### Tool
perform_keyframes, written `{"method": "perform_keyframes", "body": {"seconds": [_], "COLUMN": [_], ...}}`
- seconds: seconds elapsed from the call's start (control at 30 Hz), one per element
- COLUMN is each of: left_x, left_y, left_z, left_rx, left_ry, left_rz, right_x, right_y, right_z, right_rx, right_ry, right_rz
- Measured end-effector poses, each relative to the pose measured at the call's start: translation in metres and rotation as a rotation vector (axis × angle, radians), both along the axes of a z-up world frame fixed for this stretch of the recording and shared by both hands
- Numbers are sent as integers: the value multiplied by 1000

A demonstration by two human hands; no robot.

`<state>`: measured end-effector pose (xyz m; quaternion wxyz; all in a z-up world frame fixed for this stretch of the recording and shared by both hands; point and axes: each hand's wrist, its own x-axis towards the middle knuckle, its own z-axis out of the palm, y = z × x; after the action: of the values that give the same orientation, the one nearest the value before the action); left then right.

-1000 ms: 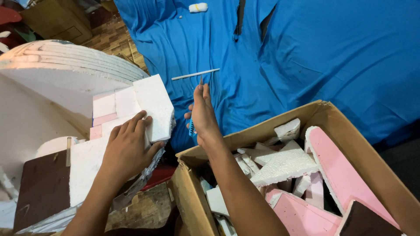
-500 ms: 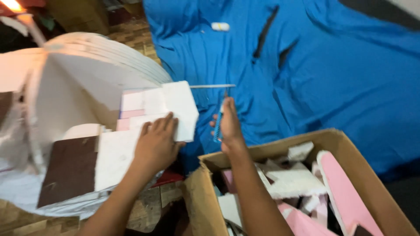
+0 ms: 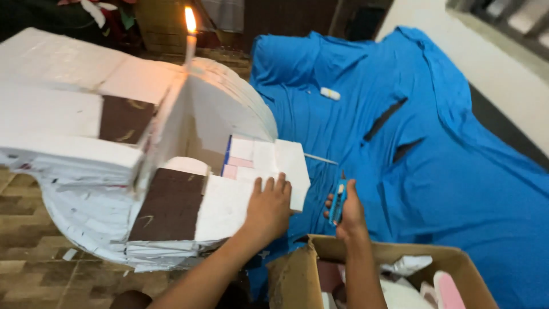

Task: Cutting styrofoam pieces with a utility knife and assembling them onto a larger structure using an applicator tool.

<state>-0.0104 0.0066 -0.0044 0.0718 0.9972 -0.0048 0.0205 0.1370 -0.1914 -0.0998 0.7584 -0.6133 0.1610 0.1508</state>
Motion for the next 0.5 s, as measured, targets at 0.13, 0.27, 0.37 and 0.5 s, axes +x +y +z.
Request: {"method": "perform_keyframes", "body": {"seconds": [0.13, 0.27, 0.37, 0.5], "left_x": [-8, -10, -11, -13], "left_y": [2, 6, 9, 9], "left_z": [12, 12, 13, 13], "left_rx": [9, 6, 1, -24], "left_ry": [19, -5, 27, 41], "left_rz": [-8, -19, -29, -25], "right_x": [-21, -31, -9, -24], "right_y": [9, 22, 16, 42], "right_z": [30, 43, 5, 37], "right_rx": [-81, -303, -477, -567], "right_ry": [-101, -173, -129, -24], "right_rz": [59, 182, 259, 392]}}
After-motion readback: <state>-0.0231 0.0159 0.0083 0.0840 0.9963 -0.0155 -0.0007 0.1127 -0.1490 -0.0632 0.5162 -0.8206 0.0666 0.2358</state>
